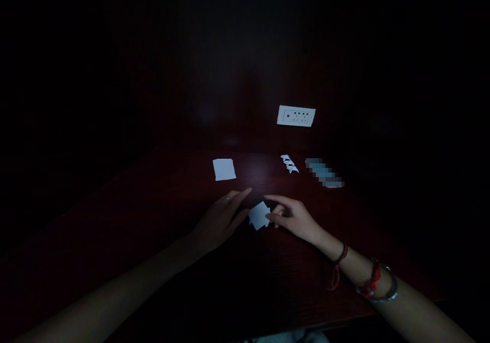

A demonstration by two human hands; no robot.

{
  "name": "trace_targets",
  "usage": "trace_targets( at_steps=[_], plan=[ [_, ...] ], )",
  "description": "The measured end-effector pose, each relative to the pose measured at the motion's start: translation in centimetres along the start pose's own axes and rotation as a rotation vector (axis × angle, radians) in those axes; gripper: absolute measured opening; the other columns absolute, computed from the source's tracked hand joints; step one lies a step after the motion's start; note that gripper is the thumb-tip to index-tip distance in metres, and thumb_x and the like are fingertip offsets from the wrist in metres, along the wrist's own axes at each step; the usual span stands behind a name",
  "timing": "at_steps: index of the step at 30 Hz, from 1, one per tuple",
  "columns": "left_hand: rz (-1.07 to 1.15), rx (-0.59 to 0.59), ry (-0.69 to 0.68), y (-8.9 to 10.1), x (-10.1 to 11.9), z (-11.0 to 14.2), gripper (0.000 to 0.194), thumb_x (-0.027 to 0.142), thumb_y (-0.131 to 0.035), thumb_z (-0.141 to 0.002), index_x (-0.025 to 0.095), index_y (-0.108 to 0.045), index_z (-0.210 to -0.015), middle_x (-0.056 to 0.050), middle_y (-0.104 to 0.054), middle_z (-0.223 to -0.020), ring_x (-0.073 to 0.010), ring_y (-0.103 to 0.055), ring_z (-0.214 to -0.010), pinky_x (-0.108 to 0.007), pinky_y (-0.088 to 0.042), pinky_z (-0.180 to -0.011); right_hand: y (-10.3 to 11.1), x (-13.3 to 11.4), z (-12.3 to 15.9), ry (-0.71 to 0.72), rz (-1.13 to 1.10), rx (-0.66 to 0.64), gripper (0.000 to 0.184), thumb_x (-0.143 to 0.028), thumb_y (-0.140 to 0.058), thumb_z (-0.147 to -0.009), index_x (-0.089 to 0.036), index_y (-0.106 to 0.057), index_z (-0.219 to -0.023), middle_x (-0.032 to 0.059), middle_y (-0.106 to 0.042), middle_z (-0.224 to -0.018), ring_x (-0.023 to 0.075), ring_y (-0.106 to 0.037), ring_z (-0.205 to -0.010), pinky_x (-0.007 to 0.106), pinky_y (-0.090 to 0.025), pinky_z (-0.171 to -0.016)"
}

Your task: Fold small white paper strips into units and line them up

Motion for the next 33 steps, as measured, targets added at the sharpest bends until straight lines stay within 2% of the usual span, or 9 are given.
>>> trace_targets(
  at_steps=[2, 4, 8, 13, 17, 24, 26, 31, 33],
  plan=[
    [-0.128, -0.025, -0.097, -0.2, 0.5, 0.2, 0.039, 0.024, -0.039, -0.087, 0.02, -0.032, -0.125, -0.008, -0.043, -0.118, -0.0214, -0.043, -0.105, -0.038, -0.038, -0.086, -0.2, 0.4, 0.0, -0.092, 0.0, -0.022, 0.045, -0.031, -0.055, -0.073, -0.015, -0.046, -0.115, -0.0006, -0.06, -0.062, 0.0086, -0.054, -0.048, 0.021, -0.044, -0.052],
    [-0.183, -0.118, -0.216, -0.7, 1.0, 0.5, 0.033, 0.023, -0.039, -0.087, 0.021, -0.04, -0.12, -0.007, -0.046, -0.115, -0.0211, -0.045, -0.102, -0.038, -0.038, -0.084, -0.2, 0.5, 0.1, -0.124, 0.047, -0.087, 0.043, -0.033, -0.053, -0.075, -0.014, -0.048, -0.113, 0.0003, -0.06, -0.061, 0.0081, -0.052, -0.045, 0.02, -0.043, -0.049],
    [-0.191, -0.276, -0.366, -1.3, 1.3, 1.3, 0.028, 0.028, -0.04, -0.087, 0.023, -0.047, -0.114, -0.004, -0.051, -0.114, -0.0195, -0.049, -0.098, -0.037, -0.036, -0.085, 0.8, -0.1, 0.4, -0.02, 0.244, -0.182, 0.033, -0.03, -0.045, -0.082, -0.013, -0.052, -0.109, 0.0005, -0.058, -0.061, 0.0081, -0.051, -0.049, 0.02, -0.041, -0.051],
    [-0.144, -0.305, -0.397, -1.1, 0.5, 1.6, 0.03, 0.023, -0.036, -0.089, 0.023, -0.042, -0.119, -0.002, -0.046, -0.122, -0.0176, -0.04, -0.111, -0.035, -0.032, -0.091, 2.1, -1.1, 0.7, 0.288, 0.554, -0.322, 0.032, -0.023, -0.053, -0.078, -0.019, -0.054, -0.109, 0.0032, -0.054, -0.081, 0.0112, -0.05, -0.073, 0.023, -0.04, -0.068],
    [-0.128, -0.334, -0.412, -1.1, 0.2, 1.4, 0.032, 0.022, -0.035, -0.089, 0.023, -0.039, -0.121, -0.001, -0.046, -0.122, -0.018, -0.031, -0.119, -0.037, -0.027, -0.095, 2.1, -0.8, 0.8, 0.408, 0.691, -0.329, 0.022, -0.025, -0.053, -0.078, -0.02, -0.061, -0.097, 0.0044, -0.05, -0.088, 0.0139, -0.046, -0.085, 0.029, -0.035, -0.079],
    [-0.175, -0.292, -0.4, -1.1, 0.6, 1.0, 0.03, 0.023, -0.042, -0.086, 0.024, -0.045, -0.116, -0.004, -0.049, -0.116, -0.0187, -0.045, -0.103, -0.037, -0.033, -0.088, 1.2, -1.1, 0.8, 0.455, 0.71, -0.328, 0.019, -0.025, -0.047, -0.082, -0.018, -0.061, -0.093, 0.0043, -0.053, -0.088, 0.0131, -0.046, -0.087, 0.027, -0.034, -0.081],
    [-0.159, -0.303, -0.419, -1.0, 0.6, 1.1, 0.031, 0.022, -0.042, -0.086, 0.025, -0.044, -0.117, -0.004, -0.047, -0.119, -0.0185, -0.044, -0.105, -0.036, -0.033, -0.089, 1.0, -1.5, 0.9, 0.458, 0.711, -0.334, 0.018, -0.023, -0.047, -0.082, -0.017, -0.06, -0.092, 0.0043, -0.055, -0.088, 0.0128, -0.048, -0.086, 0.028, -0.033, -0.081],
    [-0.149, -0.314, -0.425, -0.9, 0.8, 1.3, 0.035, 0.025, -0.043, -0.086, 0.025, -0.041, -0.121, -0.003, -0.038, -0.128, -0.0216, -0.03, -0.119, -0.039, -0.029, -0.095, 0.7, -1.9, 1.0, 0.45, 0.688, -0.35, 0.017, -0.019, -0.046, -0.082, -0.017, -0.06, -0.091, 0.0034, -0.058, -0.084, 0.0125, -0.05, -0.081, 0.028, -0.034, -0.079],
    [-0.159, -0.315, -0.409, -0.9, 1.0, 1.3, 0.034, 0.026, -0.044, -0.085, 0.024, -0.043, -0.119, -0.004, -0.04, -0.126, -0.0218, -0.033, -0.117, -0.039, -0.03, -0.095, 0.6, -1.9, 1.0, 0.45, 0.698, -0.342, 0.017, -0.019, -0.045, -0.082, -0.016, -0.06, -0.089, 0.0036, -0.057, -0.084, 0.0127, -0.05, -0.081, 0.028, -0.034, -0.079]
  ],
)
Point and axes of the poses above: each hand's wrist, its own z-axis away from the middle knuckle, its own y-axis out of the back of the hand, x = y × z, the point moved 2 cm from there along -z, towards the middle knuckle
